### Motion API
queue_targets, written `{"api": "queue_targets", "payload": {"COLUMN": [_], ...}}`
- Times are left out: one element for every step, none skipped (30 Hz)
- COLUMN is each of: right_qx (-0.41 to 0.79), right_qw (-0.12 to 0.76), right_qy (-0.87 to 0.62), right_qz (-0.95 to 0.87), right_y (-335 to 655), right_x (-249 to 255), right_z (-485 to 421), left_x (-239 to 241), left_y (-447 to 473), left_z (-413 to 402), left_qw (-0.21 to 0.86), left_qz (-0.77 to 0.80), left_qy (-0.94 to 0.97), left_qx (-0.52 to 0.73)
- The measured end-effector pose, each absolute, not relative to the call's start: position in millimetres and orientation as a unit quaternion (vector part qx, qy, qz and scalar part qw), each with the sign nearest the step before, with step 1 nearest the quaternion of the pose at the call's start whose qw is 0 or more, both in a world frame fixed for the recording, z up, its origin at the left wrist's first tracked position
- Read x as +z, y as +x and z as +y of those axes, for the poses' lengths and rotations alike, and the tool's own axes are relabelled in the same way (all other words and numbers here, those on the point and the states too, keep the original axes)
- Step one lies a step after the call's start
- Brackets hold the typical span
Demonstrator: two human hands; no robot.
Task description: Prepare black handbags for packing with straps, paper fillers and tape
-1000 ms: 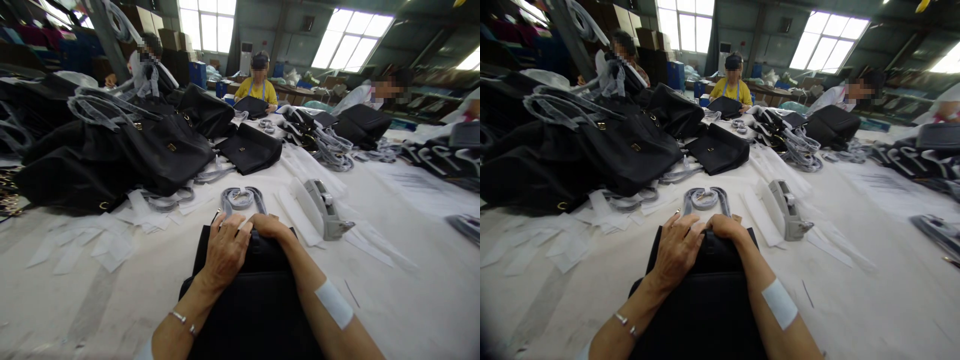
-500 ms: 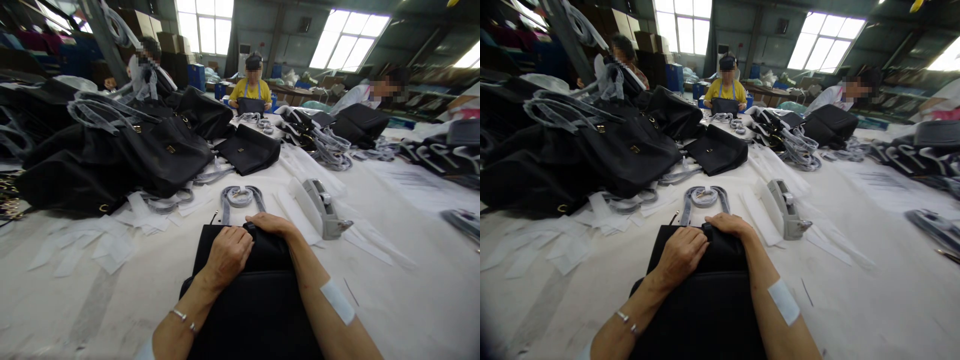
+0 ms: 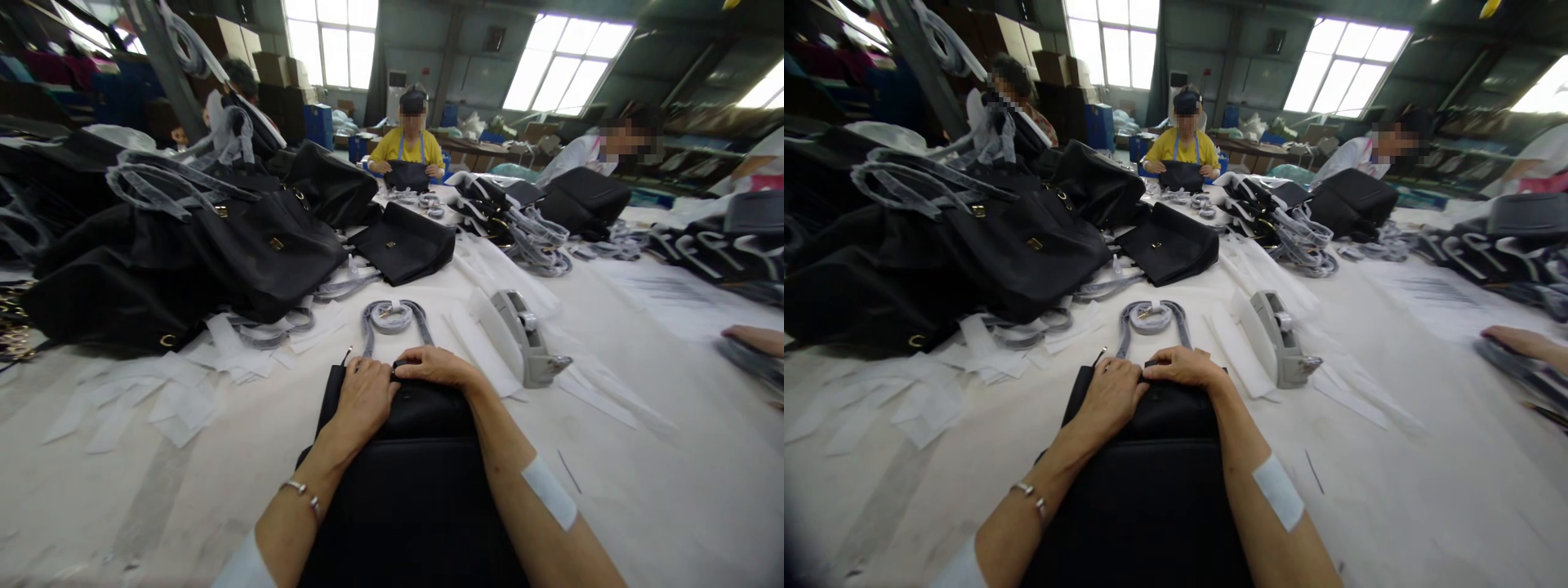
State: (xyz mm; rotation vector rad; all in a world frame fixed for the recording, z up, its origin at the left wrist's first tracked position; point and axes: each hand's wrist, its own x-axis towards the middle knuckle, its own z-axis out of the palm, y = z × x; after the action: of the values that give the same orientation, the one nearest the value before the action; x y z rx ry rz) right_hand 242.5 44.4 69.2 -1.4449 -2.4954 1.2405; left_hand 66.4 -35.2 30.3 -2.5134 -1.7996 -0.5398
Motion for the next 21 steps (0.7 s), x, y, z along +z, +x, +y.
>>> {"api": "queue_targets", "payload": {"right_qx": [0.392, 0.386, 0.378, 0.373, 0.372, 0.375, 0.38, 0.387, 0.391, 0.393, 0.392, 0.388, 0.385, 0.382, 0.381, 0.379, 0.379, 0.384, 0.392, 0.404, 0.416], "right_qw": [-0.015, -0.031, -0.042, -0.044, -0.043, -0.039, -0.034, -0.03, -0.025, -0.019, -0.009, 0.002, 0.011, 0.018, 0.023, 0.026, 0.024, 0.019, 0.01, -0.002, -0.014], "right_qy": [-0.465, -0.471, -0.477, -0.479, -0.475, -0.468, -0.461, -0.454, -0.449, -0.448, -0.454, -0.463, -0.471, -0.479, -0.486, -0.492, -0.496, -0.496, -0.492, -0.484, -0.474], "right_qz": [-0.794, -0.793, -0.792, -0.793, -0.796, -0.799, -0.801, -0.802, -0.803, -0.803, -0.8, -0.797, -0.794, -0.79, -0.787, -0.783, -0.781, -0.779, -0.777, -0.776, -0.776], "right_y": [242.5, 242.1, 241.5, 240.5, 239.4, 238.0, 236.4, 234.6, 232.7, 231.0, 229.7, 228.9, 228.9, 229.7, 231.2, 233.2, 235.5, 237.8, 239.7, 241.0, 241.6], "right_x": [71.0, 72.6, 73.9, 74.8, 75.3, 75.1, 74.3, 72.9, 70.9, 68.6, 66.0, 63.5, 61.2, 59.5, 58.5, 58.2, 58.5, 59.3, 60.1, 60.8, 61.1], "right_z": [43.5, 43.0, 42.9, 43.1, 43.6, 44.3, 45.1, 45.9, 46.6, 47.0, 47.2, 47.0, 46.7, 46.2, 45.6, 45.1, 44.8, 44.6, 44.6, 44.9, 45.4], "left_x": [32.2, 34.5, 37.0, 39.5, 42.0, 44.2, 45.9, 46.9, 47.3, 47.0, 46.0, 44.6, 43.1, 41.7, 40.6, 40.0, 39.9, 40.2, 40.7, 41.2, 41.3], "left_y": [66.1, 65.9, 66.1, 66.5, 67.1, 67.8, 68.6, 69.2, 69.7, 70.0, 70.2, 70.2, 70.1, 70.1, 70.1, 70.2, 70.5, 70.8, 71.2, 71.6, 72.0], "left_z": [-35.4, -36.4, -38.1, -40.3, -42.7, -45.0, -47.0, -48.2, -48.6, -48.1, -47.0, -45.3, -43.3, -41.4, -39.6, -38.3, -37.3, -36.6, -36.3, -36.0, -35.7], "left_qw": [-0.002, -0.002, 0.002, 0.01, 0.018, 0.024, 0.028, 0.029, 0.029, 0.026, 0.021, 0.016, 0.012, 0.009, 0.008, 0.007, 0.005, 0.003, -0.002, -0.008, -0.013], "left_qz": [-0.572, -0.569, -0.565, -0.56, -0.556, -0.553, -0.554, -0.557, -0.56, -0.563, -0.567, -0.57, -0.573, -0.578, -0.584, -0.59, -0.596, -0.602, -0.606, -0.609, -0.61], "left_qy": [-0.801, -0.802, -0.803, -0.803, -0.803, -0.801, -0.798, -0.794, -0.792, -0.79, -0.79, -0.79, -0.789, -0.786, -0.783, -0.779, -0.776, -0.772, -0.77, -0.769, -0.768], "left_qx": [-0.175, -0.181, -0.19, -0.202, -0.215, -0.227, -0.236, -0.242, -0.242, -0.239, -0.233, -0.227, -0.222, -0.218, -0.215, -0.212, -0.208, -0.205, -0.201, -0.196, -0.193]}}
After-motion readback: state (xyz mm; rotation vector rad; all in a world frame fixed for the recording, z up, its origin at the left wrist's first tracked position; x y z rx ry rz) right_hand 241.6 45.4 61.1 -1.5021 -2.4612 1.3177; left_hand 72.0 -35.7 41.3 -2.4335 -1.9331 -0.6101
